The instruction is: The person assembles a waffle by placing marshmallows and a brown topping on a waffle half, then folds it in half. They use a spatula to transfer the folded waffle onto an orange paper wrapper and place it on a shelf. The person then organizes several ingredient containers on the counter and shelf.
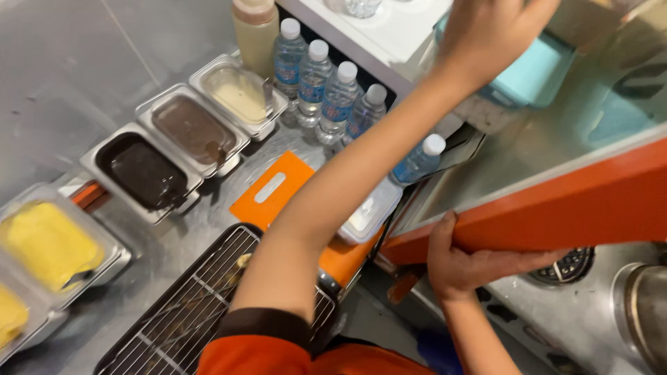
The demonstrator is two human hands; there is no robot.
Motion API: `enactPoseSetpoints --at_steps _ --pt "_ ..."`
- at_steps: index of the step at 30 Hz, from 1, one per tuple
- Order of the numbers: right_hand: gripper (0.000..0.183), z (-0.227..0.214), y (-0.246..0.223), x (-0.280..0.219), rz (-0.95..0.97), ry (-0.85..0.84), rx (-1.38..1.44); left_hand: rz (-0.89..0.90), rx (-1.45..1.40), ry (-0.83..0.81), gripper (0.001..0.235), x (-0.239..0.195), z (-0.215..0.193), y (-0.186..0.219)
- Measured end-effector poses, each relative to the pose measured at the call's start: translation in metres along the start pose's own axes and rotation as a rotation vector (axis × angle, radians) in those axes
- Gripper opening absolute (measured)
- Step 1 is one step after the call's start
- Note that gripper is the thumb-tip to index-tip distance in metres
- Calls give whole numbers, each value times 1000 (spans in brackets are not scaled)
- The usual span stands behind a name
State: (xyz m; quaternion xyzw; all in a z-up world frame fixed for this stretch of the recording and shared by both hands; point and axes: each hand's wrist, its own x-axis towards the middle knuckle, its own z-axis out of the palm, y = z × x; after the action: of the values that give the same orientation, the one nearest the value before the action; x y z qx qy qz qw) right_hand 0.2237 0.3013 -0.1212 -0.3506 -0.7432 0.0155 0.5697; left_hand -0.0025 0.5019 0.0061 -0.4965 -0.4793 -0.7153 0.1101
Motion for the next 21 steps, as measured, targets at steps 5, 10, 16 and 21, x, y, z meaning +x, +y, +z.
enactPoseSetpoints --at_steps 5,10,16,21 --pt "121 -21 -24 4 25 -119 58 -61 84 74 34 -84 -151 38" --pt "102 -44 -80 -45 -116 -281 518 -392 208 -5 15 -178 -242 22" --pt "86 8 -90 -100 847 -645 988 -1024 170 -280 48 -266 -271 -6" --pt "73 25 -90 -96 1018 -641 1109 -982 148 -259 48 -285 -284 19"
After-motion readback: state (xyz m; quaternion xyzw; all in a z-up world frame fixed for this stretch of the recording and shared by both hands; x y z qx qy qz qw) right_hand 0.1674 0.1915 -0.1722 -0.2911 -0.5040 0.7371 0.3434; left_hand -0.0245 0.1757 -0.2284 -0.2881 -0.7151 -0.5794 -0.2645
